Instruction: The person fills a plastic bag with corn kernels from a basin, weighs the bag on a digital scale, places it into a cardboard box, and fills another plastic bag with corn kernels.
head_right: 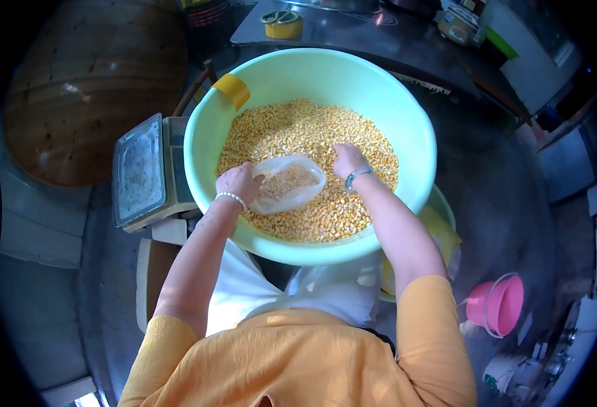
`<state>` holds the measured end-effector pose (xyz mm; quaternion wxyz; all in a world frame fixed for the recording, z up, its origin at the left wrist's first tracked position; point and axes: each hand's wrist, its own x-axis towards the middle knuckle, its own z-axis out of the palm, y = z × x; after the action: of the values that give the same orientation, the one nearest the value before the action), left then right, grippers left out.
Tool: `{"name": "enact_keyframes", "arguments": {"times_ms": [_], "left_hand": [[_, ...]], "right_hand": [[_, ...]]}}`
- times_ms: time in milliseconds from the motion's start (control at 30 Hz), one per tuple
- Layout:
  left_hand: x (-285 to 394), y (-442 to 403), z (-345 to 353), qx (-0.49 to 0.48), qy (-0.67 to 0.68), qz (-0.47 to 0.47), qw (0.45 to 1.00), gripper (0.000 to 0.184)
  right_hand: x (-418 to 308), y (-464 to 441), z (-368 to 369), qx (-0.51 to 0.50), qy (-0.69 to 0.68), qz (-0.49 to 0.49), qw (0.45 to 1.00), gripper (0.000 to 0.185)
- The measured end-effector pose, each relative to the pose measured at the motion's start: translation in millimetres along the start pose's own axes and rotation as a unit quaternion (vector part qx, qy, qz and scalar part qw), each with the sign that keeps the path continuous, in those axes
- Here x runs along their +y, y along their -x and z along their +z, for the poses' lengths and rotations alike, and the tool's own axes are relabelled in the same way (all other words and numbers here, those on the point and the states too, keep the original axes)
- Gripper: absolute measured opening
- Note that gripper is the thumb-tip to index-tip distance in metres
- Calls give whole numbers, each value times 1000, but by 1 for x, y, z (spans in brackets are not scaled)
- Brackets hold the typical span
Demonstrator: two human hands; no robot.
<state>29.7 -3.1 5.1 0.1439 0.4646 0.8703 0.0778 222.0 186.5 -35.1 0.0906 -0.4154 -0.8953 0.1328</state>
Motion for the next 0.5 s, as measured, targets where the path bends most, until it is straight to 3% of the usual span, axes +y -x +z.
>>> {"name": "enact_keyframes", "arguments": {"times_ms": [200,500], "left_hand": [[0,-3,3,-11,16,-10,1000,31],[-1,0,0,-25,6,2,1000,33]], "right_hand": [[2,1,22,-179,92,77,977,32],[-25,20,19,-190,89,84,974,36]]}}
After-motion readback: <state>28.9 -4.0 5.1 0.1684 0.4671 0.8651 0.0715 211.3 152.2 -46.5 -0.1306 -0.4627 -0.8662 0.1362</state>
